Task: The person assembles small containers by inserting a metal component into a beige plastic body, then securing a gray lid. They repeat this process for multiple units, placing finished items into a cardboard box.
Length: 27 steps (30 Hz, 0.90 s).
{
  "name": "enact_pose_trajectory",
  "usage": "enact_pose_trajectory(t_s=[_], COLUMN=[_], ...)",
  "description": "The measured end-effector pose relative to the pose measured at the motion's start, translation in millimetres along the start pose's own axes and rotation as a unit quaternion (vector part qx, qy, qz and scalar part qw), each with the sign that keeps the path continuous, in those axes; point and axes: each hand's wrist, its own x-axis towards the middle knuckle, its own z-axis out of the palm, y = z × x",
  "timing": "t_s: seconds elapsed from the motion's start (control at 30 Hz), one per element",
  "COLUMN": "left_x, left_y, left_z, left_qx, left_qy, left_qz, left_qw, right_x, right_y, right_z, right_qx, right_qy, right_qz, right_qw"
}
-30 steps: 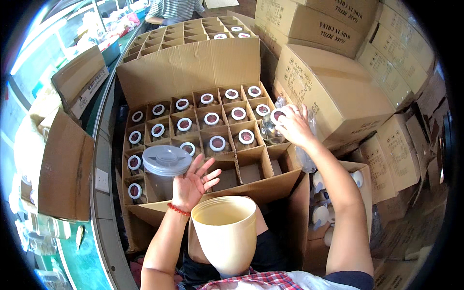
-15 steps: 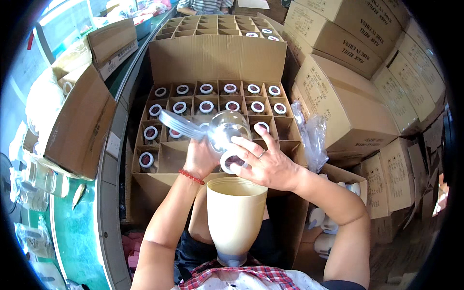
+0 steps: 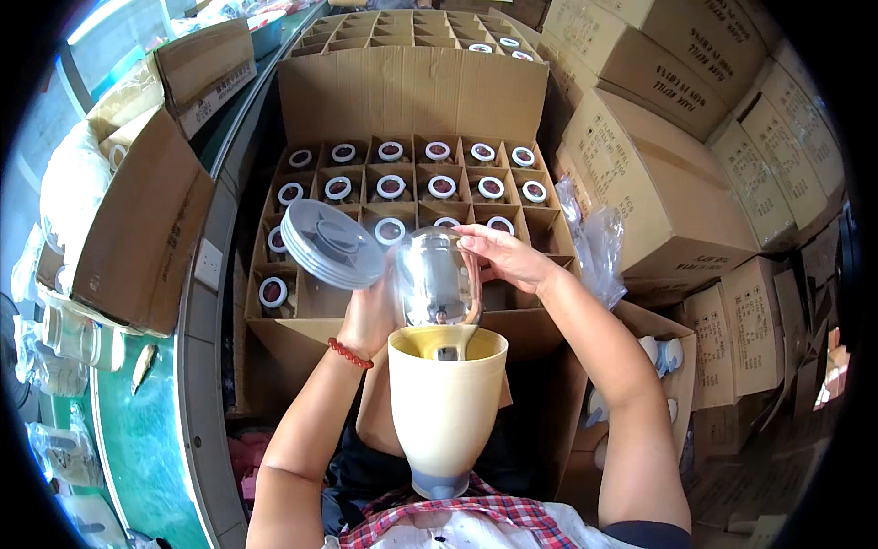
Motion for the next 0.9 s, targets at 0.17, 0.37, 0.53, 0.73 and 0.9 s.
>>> enact_pose_trajectory(t_s=[0.17, 0.37, 0.53, 0.73, 0.9], left_x=[-22.6, -47.1, -64.6, -95.8, -108.6], left_y=[-14.1, -23.2, -7.8, 8.6, 21.5], left_z=[-20.5, -16.7, -41.1, -67.5, -70.1], left_qx=[0.070, -0.076, -0.076, -0.138, -0.069], left_qy=[0.049, 0.064, 0.132, 0.248, 0.333], left_qz=[-0.020, 0.013, 0.055, 0.083, 0.077], left_qw=[0.996, 0.995, 0.987, 0.955, 0.937], right_x=[-16.8, -22.1, -15.9, -3.9, -2.4], right_y=[-8.7, -20.2, -31.9, -31.5, -46.2], right_z=[7.4, 29.8, 44.4, 51.5, 79.2], right_qx=[-0.057, -0.199, -0.371, -0.432, -0.548], right_qy=[-0.069, -0.191, -0.298, -0.345, -0.296], right_qz=[0.001, 0.048, 0.028, -0.041, 0.044], right_qw=[0.996, 0.960, 0.879, 0.832, 0.781])
